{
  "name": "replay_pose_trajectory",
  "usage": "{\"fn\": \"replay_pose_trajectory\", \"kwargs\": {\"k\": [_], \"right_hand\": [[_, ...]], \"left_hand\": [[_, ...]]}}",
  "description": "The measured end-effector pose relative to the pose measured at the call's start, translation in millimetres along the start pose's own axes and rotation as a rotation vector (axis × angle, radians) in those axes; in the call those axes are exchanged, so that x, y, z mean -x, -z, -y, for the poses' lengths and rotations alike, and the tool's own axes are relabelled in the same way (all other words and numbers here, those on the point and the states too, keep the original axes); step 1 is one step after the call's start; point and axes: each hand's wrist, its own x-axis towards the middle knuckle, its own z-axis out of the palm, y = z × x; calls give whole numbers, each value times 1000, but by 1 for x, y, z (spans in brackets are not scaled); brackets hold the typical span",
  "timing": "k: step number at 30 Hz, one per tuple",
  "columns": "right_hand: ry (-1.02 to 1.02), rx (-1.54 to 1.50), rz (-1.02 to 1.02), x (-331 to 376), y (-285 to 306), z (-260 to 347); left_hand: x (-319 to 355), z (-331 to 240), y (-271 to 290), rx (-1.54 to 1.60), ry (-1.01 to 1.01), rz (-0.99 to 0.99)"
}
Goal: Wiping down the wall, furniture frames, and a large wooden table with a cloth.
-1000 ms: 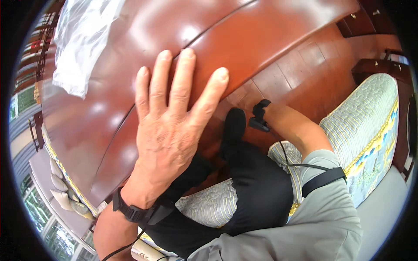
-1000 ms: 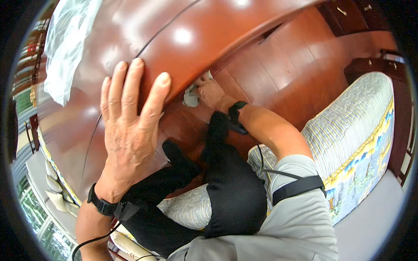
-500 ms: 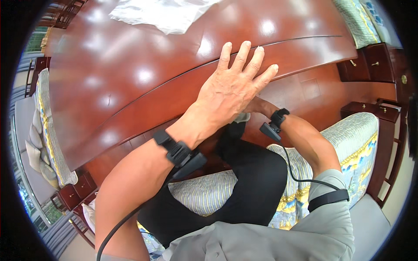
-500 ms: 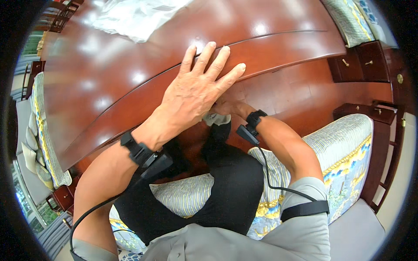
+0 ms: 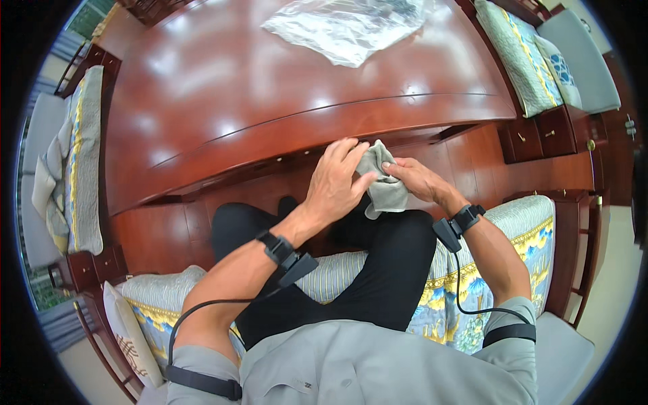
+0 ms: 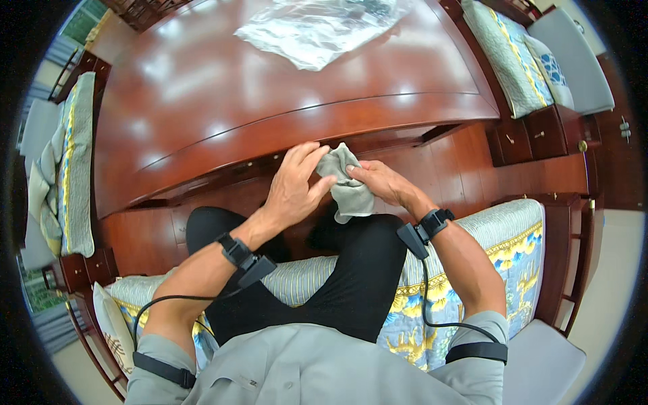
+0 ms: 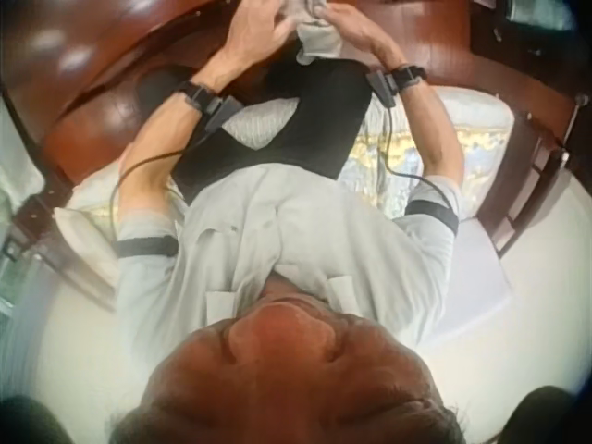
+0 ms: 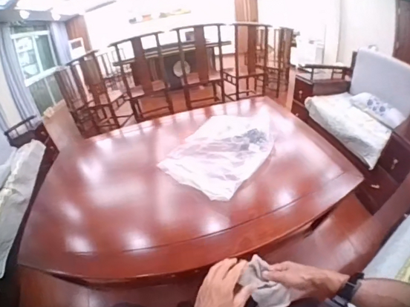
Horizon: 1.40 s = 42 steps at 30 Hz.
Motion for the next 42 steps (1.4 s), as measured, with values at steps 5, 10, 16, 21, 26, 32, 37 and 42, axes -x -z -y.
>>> {"fn": "replay_pose_trajectory", "kwargs": {"k": [5, 10, 16, 21, 26, 32, 37, 42], "right_hand": [[-40, -195, 32, -4, -77, 9], [159, -160, 64, -23, -146, -4], [67, -6, 113, -23, -178, 27], [773, 716, -287, -42, -189, 70], [1097, 1065, -514, -86, -209, 119], [1182, 1345, -472, -161, -224, 115], [1221, 1455, -314, -188, -229, 102], [1180, 1408, -288, -189, -234, 102]], "left_hand": [[74, 15, 12, 111, 286, 15], [101, 25, 2, 396, 456, -46], [113, 52, 37, 781, 655, -282], [117, 59, 113, 1188, 634, -414], [170, 61, 209, 967, 570, -641], [237, 146, 189, 883, 910, -688], [214, 228, 110, 751, 1109, -375], [174, 286, 39, -26, 716, -74]]}}
